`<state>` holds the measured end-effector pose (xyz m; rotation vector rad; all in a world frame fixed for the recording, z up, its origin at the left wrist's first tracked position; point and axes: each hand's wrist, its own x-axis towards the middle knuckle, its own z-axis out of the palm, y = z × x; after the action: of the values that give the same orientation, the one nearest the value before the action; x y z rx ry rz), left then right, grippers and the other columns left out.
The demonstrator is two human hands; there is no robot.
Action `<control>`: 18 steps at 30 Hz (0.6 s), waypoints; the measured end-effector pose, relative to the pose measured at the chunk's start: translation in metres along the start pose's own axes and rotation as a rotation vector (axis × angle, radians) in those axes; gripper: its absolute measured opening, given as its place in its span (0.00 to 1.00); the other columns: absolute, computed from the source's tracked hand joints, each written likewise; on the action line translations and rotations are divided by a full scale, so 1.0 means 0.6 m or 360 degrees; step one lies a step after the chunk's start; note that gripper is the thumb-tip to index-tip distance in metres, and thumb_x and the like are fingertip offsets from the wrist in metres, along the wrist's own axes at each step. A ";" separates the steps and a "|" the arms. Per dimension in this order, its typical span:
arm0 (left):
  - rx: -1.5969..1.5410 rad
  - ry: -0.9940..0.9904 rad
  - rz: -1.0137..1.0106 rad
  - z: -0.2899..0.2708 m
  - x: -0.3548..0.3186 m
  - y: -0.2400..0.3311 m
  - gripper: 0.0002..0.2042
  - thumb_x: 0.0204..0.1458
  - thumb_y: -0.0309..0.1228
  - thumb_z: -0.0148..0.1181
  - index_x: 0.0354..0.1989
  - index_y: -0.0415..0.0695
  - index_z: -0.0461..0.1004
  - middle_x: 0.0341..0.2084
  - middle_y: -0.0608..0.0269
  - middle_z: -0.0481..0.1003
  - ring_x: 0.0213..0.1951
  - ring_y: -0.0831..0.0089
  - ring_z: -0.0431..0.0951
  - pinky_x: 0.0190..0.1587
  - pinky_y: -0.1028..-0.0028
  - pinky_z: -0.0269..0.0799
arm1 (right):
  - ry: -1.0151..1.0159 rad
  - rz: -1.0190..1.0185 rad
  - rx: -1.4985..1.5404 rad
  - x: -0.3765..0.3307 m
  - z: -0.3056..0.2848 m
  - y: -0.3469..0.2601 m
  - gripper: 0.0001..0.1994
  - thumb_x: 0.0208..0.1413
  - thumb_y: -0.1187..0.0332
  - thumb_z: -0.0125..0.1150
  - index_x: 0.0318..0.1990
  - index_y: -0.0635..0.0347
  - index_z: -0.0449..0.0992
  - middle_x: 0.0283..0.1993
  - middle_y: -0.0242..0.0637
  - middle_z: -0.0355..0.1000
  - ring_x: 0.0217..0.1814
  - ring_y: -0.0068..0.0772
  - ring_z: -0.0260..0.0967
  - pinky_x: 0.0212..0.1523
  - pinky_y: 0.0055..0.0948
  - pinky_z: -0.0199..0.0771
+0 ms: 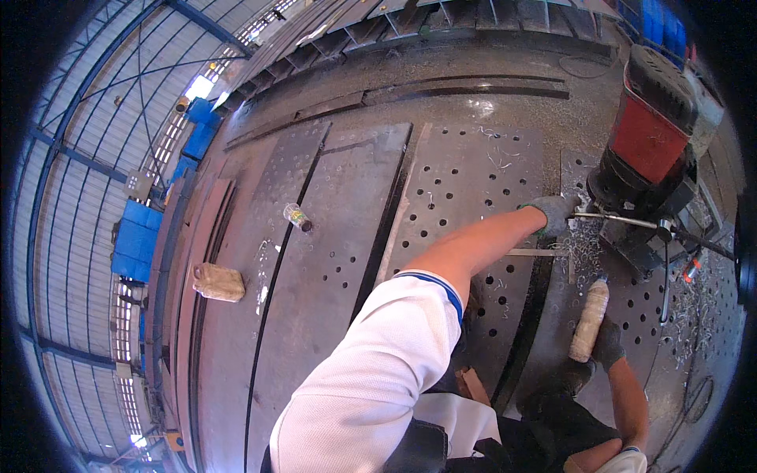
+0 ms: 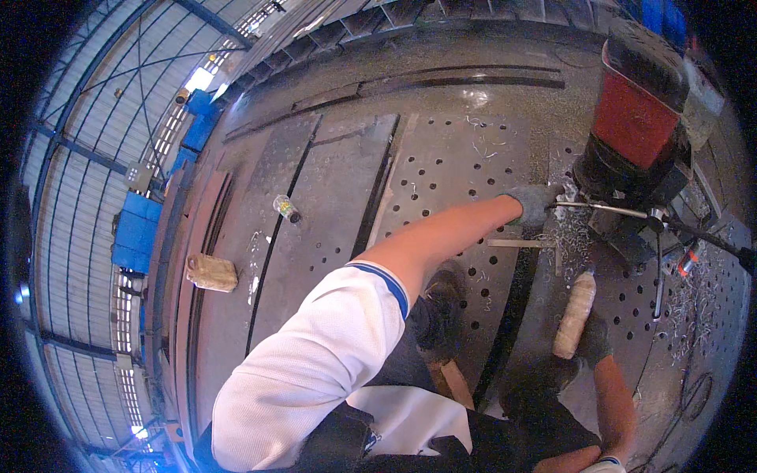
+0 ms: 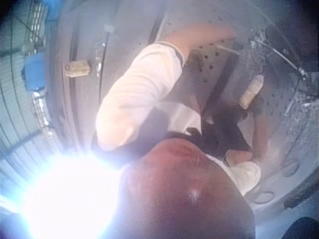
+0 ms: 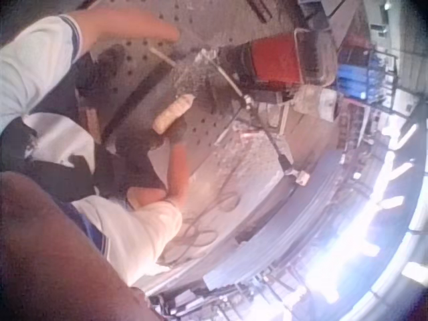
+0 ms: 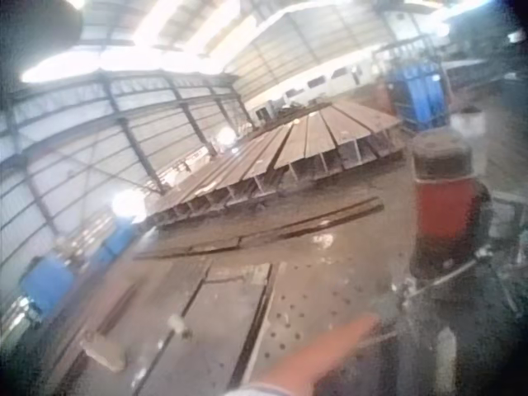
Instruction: The person operates a red drill press on a perforated metal workbench, repeatedly positioning a small metal piece under the drill and using the handle to lower the spindle. They also pick up and set down a plastic bottle and a wooden block during the process.
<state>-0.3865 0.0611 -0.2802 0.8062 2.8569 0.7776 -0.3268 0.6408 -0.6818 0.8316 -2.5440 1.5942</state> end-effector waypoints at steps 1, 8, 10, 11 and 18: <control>-0.0030 -0.0051 -0.0069 0.015 -0.023 -0.025 0.35 0.50 0.27 0.59 0.70 0.44 0.59 0.53 0.36 0.76 0.56 0.43 0.78 0.56 0.52 0.75 | -0.0091 0.0229 0.0239 -0.008 0.032 0.010 0.21 0.57 0.59 0.64 0.54 0.60 0.75 0.46 0.47 0.79 0.47 0.50 0.79 0.48 0.45 0.80; -0.0039 -0.0314 -0.0690 0.091 -0.255 -0.169 0.35 0.51 0.36 0.63 0.70 0.46 0.61 0.52 0.39 0.77 0.55 0.44 0.78 0.54 0.53 0.74 | -0.0506 0.1586 0.1930 0.076 0.387 -0.495 0.18 0.69 0.58 0.49 0.58 0.58 0.72 0.50 0.42 0.77 0.49 0.46 0.78 0.53 0.47 0.81; -0.0041 -0.0299 -0.0597 0.079 -0.190 -0.145 0.35 0.51 0.36 0.63 0.69 0.45 0.61 0.53 0.39 0.77 0.55 0.44 0.78 0.54 0.54 0.75 | -0.0420 0.1524 0.1971 0.081 0.324 -0.506 0.18 0.72 0.57 0.44 0.59 0.57 0.72 0.51 0.41 0.76 0.49 0.45 0.77 0.54 0.48 0.81; -0.0040 -0.0305 -0.0580 0.073 -0.170 -0.135 0.34 0.51 0.35 0.63 0.69 0.44 0.62 0.53 0.39 0.77 0.54 0.44 0.79 0.54 0.54 0.75 | -0.0456 0.1287 0.1570 0.077 0.319 -0.486 0.18 0.72 0.57 0.45 0.59 0.57 0.72 0.51 0.41 0.77 0.49 0.44 0.77 0.54 0.47 0.81; 0.0033 -0.0552 -0.0604 0.047 -0.181 -0.141 0.28 0.52 0.39 0.61 0.61 0.37 0.72 0.50 0.39 0.79 0.51 0.46 0.81 0.53 0.55 0.77 | -0.0310 0.1429 0.1487 0.084 0.317 -0.481 0.15 0.64 0.66 0.61 0.54 0.61 0.76 0.49 0.39 0.79 0.46 0.37 0.78 0.49 0.40 0.80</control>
<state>-0.3274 -0.0431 -0.3533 0.3374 2.5877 0.5020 -0.1926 0.3631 -0.5186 -0.3310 -2.3096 3.1869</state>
